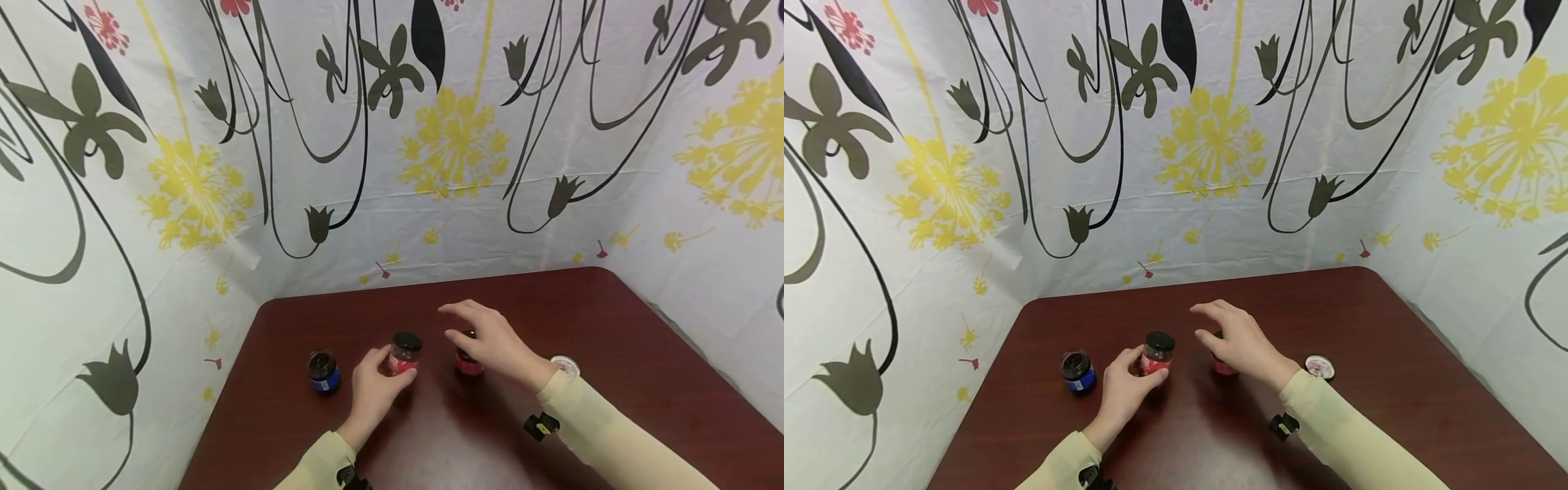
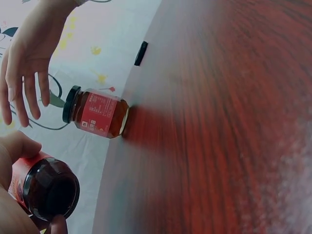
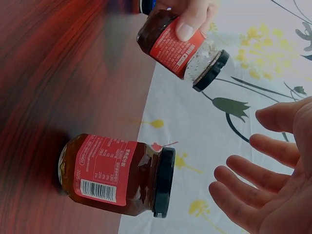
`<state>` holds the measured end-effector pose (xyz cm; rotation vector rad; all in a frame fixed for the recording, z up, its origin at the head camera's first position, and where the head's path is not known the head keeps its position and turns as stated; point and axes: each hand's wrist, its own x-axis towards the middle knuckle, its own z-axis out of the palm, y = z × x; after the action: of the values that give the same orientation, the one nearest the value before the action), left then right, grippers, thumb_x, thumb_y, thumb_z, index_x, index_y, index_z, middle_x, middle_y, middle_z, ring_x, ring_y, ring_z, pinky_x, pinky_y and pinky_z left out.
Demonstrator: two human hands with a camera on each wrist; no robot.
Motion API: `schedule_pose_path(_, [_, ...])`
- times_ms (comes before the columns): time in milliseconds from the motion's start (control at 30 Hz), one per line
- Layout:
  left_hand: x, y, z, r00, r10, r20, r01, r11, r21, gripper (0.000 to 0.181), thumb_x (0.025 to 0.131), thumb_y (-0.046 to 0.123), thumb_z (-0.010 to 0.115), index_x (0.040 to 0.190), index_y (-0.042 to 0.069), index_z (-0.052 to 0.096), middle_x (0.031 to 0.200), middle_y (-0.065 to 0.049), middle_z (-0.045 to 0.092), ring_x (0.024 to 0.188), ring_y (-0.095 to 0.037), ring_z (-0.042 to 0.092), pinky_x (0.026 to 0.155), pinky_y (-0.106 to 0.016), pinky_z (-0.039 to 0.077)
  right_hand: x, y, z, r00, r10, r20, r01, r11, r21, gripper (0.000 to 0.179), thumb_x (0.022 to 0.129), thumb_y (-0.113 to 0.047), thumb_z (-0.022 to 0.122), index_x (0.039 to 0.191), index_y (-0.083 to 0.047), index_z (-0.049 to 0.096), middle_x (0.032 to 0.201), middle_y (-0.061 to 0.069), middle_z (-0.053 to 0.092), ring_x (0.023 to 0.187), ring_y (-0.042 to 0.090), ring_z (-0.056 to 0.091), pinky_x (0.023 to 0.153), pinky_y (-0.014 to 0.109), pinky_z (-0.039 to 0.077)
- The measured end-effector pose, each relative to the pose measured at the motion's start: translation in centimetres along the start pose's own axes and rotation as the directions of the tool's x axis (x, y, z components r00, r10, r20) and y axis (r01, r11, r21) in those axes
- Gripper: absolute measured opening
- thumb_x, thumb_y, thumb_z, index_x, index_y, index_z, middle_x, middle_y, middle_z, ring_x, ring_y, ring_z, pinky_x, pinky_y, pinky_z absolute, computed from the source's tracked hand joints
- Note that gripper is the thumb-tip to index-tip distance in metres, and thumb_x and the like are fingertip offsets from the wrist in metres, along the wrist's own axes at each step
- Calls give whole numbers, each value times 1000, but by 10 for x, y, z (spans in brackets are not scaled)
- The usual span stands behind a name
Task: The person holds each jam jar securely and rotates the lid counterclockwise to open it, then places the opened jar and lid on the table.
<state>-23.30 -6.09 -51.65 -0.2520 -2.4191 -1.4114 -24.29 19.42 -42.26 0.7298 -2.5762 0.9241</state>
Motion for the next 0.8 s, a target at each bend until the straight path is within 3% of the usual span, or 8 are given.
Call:
schedule_pose_path(267, [-3, 5, -2, 1000, 23, 1, -23, 1000, 11, 55, 70, 51, 89, 116, 25, 74, 90, 15, 61, 81, -8, 59, 68, -27, 50, 1, -1, 4, 1000, -2, 3, 2, 1000, 17, 41, 95, -32, 71, 135, -34, 60, 124, -16, 59, 105, 9, 63, 85, 44, 54])
schedule_pose_path(533, [-6, 9, -4, 999, 54, -4, -54, 998, 16, 55, 70, 40, 93, 116, 18, 74, 90, 13, 61, 79, -8, 59, 65, -26, 50, 1, -1, 6, 1000, -1, 13, 0, 999, 48, 37, 97, -34, 68, 134, -34, 60, 120, -17, 60, 99, 4, 62, 82, 41, 54])
schedule_pose_path(800, [-9, 13, -5, 996, 85, 2, -85, 995, 49, 58, 69, 52, 90, 115, 20, 74, 94, 13, 63, 83, -7, 59, 69, -27, 51, 1, -3, 9, 999, 12, 30, -14, 998, 64, 35, 99, -37, 65, 133, -35, 61, 120, -17, 61, 97, 2, 62, 83, 39, 54])
